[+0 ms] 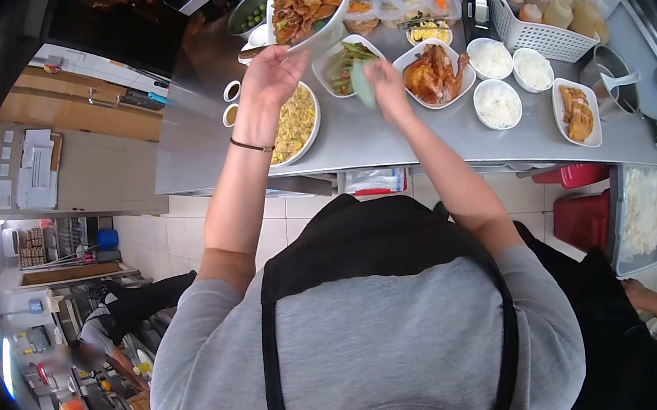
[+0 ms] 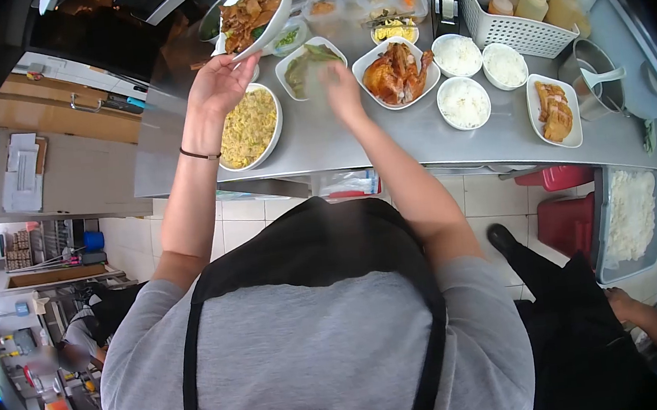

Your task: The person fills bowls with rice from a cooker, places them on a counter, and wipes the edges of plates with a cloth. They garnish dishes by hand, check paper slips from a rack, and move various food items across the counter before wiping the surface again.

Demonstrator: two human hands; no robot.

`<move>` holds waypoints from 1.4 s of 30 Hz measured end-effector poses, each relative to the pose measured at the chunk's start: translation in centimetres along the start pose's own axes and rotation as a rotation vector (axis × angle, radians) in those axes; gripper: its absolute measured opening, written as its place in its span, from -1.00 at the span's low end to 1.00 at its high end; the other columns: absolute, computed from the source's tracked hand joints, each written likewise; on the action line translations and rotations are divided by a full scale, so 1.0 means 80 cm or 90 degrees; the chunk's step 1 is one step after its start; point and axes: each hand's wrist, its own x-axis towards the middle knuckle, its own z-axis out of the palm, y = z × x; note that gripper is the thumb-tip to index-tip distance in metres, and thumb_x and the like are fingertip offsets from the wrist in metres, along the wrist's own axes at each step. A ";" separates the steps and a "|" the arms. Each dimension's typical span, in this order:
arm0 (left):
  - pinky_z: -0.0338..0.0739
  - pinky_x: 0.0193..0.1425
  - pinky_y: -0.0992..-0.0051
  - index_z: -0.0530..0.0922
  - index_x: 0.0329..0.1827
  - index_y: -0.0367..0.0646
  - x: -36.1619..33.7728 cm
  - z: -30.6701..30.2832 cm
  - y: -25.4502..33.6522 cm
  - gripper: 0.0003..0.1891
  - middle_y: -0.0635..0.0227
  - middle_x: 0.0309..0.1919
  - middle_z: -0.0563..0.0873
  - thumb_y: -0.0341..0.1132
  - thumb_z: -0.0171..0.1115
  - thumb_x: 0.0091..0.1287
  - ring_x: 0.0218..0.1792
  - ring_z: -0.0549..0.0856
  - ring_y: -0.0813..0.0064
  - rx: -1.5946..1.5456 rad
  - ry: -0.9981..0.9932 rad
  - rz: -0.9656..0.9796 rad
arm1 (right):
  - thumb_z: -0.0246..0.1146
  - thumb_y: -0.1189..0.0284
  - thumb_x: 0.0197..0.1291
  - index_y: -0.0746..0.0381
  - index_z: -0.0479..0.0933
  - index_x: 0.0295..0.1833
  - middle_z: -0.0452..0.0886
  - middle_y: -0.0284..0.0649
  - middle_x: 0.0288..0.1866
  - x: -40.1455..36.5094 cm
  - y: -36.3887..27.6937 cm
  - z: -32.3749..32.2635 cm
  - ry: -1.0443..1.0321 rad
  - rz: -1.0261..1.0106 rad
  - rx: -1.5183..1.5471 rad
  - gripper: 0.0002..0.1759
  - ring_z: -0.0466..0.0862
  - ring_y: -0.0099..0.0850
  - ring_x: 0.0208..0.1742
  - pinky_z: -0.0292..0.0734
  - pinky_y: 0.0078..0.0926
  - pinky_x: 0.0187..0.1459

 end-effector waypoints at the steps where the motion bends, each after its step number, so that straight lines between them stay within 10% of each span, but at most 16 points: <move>1: 0.52 0.09 0.27 0.27 -0.07 -0.57 0.000 -0.002 -0.005 -0.72 -0.17 -0.01 0.41 -0.59 -0.10 0.15 0.05 0.46 -0.04 0.000 0.000 0.000 | 0.04 0.38 0.23 0.24 0.38 0.02 0.47 -0.26 0.01 0.016 -0.047 0.012 0.025 0.085 0.211 -0.72 0.51 -0.31 -0.03 0.43 -0.41 -0.08; 7: 0.53 0.07 0.29 0.36 -0.25 -0.43 -0.010 -0.018 -0.051 -0.87 -0.06 -0.08 0.46 -0.56 -0.05 0.16 -0.03 0.52 0.08 0.106 0.028 0.022 | -0.30 -0.08 0.25 0.15 0.25 0.23 0.30 -0.16 0.24 0.033 -0.132 0.047 -0.111 0.156 0.733 -0.35 0.27 -0.21 0.25 0.16 -0.09 0.23; 10: 0.51 0.08 0.30 0.37 -0.25 -0.41 -0.022 -0.027 -0.064 -0.87 -0.03 -0.09 0.47 -0.53 -0.02 0.18 -0.06 0.53 0.14 0.143 0.013 0.042 | -0.13 -0.12 0.16 0.19 0.30 0.16 0.36 -0.16 0.16 0.020 -0.135 0.043 -0.166 0.197 0.879 -0.33 0.35 -0.16 0.16 0.24 -0.12 0.17; 20: 0.46 0.08 0.32 0.36 -0.01 -0.34 -0.054 -0.078 -0.016 -0.50 0.01 0.04 0.43 0.00 -0.03 0.30 -0.01 0.51 0.20 0.244 -0.165 -0.124 | -0.09 -0.13 0.12 0.16 0.34 0.14 0.36 -0.17 0.16 0.015 -0.136 0.042 -0.233 0.239 0.883 -0.34 0.32 -0.17 0.19 0.15 -0.06 0.22; 24: 0.51 0.03 0.36 0.35 0.07 -0.35 -0.013 -0.080 0.048 -0.41 0.01 -0.01 0.46 0.08 -0.11 0.31 -0.09 0.57 0.34 0.556 -0.105 0.057 | -0.09 -0.07 0.15 0.14 0.35 0.14 0.37 -0.16 0.16 0.013 -0.135 0.038 -0.251 0.293 0.858 -0.39 0.34 -0.18 0.18 0.17 -0.05 0.21; 31: 0.61 -0.37 0.63 0.38 0.05 -0.37 0.037 -0.032 0.084 -0.62 0.26 -0.27 0.62 -0.23 0.00 0.31 -0.40 0.65 0.58 0.805 -0.216 -0.109 | -0.09 0.06 0.20 0.20 0.34 0.16 0.38 -0.15 0.17 0.010 -0.110 0.041 -0.296 0.353 0.827 -0.46 0.39 -0.19 0.16 0.23 -0.13 0.22; 42: 0.63 -0.28 0.66 0.39 0.01 -0.46 0.032 -0.079 0.083 -0.69 0.20 -0.23 0.61 -0.47 0.01 0.22 -0.35 0.66 0.52 0.759 -0.187 -0.142 | 0.00 0.34 0.23 0.31 0.33 0.10 0.43 -0.04 0.09 0.033 -0.108 -0.014 -0.236 0.473 0.509 -0.62 0.47 -0.19 0.09 0.37 -0.15 0.14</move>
